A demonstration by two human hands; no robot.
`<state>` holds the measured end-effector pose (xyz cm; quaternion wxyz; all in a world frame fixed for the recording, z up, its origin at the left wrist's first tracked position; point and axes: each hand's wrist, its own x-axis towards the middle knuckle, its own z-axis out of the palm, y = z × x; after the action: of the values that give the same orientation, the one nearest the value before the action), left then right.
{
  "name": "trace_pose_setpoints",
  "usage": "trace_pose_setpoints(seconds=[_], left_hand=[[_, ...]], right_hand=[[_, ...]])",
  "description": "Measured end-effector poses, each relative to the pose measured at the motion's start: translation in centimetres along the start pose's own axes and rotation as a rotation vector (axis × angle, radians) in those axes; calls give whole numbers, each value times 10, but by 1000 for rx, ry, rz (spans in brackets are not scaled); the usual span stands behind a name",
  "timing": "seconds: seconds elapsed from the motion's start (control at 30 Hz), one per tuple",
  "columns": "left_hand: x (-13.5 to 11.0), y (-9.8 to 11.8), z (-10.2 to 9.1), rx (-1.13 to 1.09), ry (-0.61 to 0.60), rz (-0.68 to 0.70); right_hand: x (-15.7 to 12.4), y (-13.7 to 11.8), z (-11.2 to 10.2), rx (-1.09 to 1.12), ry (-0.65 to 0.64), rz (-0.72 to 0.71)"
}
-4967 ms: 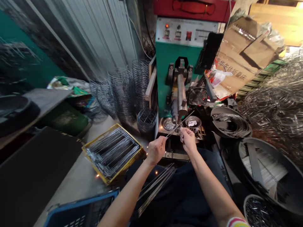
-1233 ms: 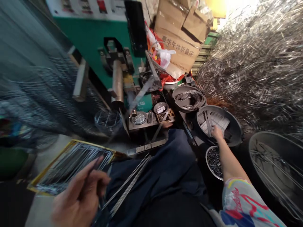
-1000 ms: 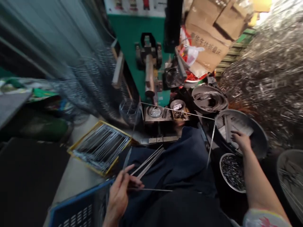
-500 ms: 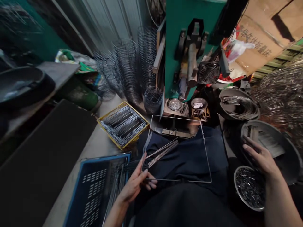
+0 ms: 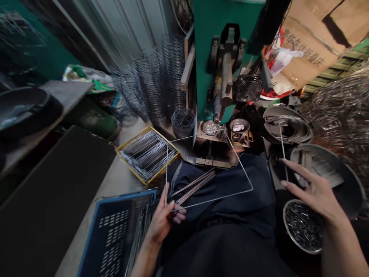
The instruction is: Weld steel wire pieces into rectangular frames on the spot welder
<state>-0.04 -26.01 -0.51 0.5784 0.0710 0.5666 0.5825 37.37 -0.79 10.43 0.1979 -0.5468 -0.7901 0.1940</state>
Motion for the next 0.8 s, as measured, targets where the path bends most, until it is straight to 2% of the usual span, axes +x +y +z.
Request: trace_pose_setpoints(seconds=[0.13,0.27,0.37,0.53,0.8], left_hand=[[6,-5,11,25,-72,24],[9,-5,16,31,-106,9],[9,-1,18,41,-91,13],[10,4,19,50,-88,16],[12,3,23,17,-124,24]], right_hand=[[-10,-28,20,21,-231,-316],[-14,-39,52,10,-382,-478],[-11,-34,64,-35,-388,-483],[-7,-28,59,-79,-354,-480],[-3,-33,74,-35,-429,-506]])
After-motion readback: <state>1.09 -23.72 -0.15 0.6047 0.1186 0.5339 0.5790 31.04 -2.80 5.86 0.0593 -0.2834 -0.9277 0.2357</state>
